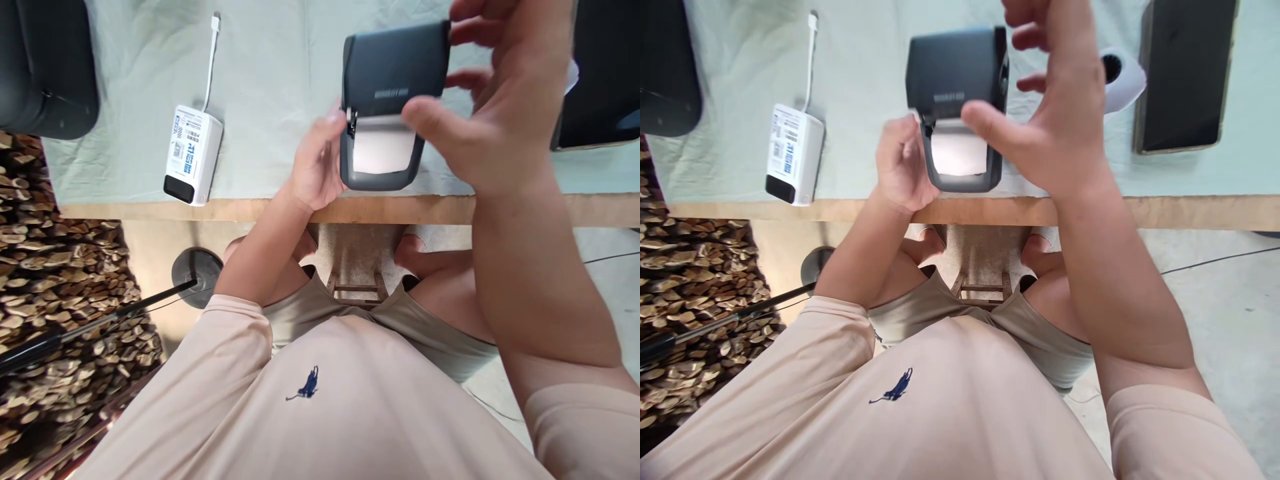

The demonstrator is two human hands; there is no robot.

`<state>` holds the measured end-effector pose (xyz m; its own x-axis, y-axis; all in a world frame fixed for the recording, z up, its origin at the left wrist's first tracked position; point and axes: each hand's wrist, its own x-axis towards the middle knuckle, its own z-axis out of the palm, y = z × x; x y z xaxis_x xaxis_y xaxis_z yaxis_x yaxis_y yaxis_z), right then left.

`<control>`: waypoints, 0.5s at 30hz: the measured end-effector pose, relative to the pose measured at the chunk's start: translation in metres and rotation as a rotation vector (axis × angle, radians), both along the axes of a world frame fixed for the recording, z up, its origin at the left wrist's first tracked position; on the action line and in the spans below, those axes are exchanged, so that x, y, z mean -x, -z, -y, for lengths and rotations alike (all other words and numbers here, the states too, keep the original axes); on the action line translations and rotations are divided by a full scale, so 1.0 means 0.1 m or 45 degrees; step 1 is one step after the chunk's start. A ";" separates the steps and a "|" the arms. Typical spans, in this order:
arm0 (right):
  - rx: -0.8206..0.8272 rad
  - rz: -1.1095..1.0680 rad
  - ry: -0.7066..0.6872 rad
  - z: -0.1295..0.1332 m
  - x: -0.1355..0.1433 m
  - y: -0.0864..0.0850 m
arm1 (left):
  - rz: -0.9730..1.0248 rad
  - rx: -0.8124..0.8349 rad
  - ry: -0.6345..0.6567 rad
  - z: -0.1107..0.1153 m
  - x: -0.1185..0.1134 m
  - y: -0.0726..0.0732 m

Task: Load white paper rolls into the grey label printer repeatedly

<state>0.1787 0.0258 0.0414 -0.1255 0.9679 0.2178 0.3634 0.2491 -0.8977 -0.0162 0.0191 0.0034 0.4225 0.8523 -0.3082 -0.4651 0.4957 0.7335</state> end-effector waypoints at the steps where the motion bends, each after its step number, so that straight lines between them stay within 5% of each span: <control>1: -0.111 0.025 0.123 -0.01 0.03 -0.02 | 0.021 -0.051 0.027 0.01 0.00 0.00; 4: -0.195 -0.056 0.379 -0.07 0.11 -0.04 | 0.017 -0.115 0.059 0.02 0.00 0.02; 9: 0.060 -0.259 0.299 -0.13 0.14 -0.08 | 0.024 -0.115 0.048 0.01 0.00 0.05; 15: -0.041 0.773 0.057 -0.06 0.11 -0.27 | 0.029 -0.089 0.072 0.02 0.00 0.03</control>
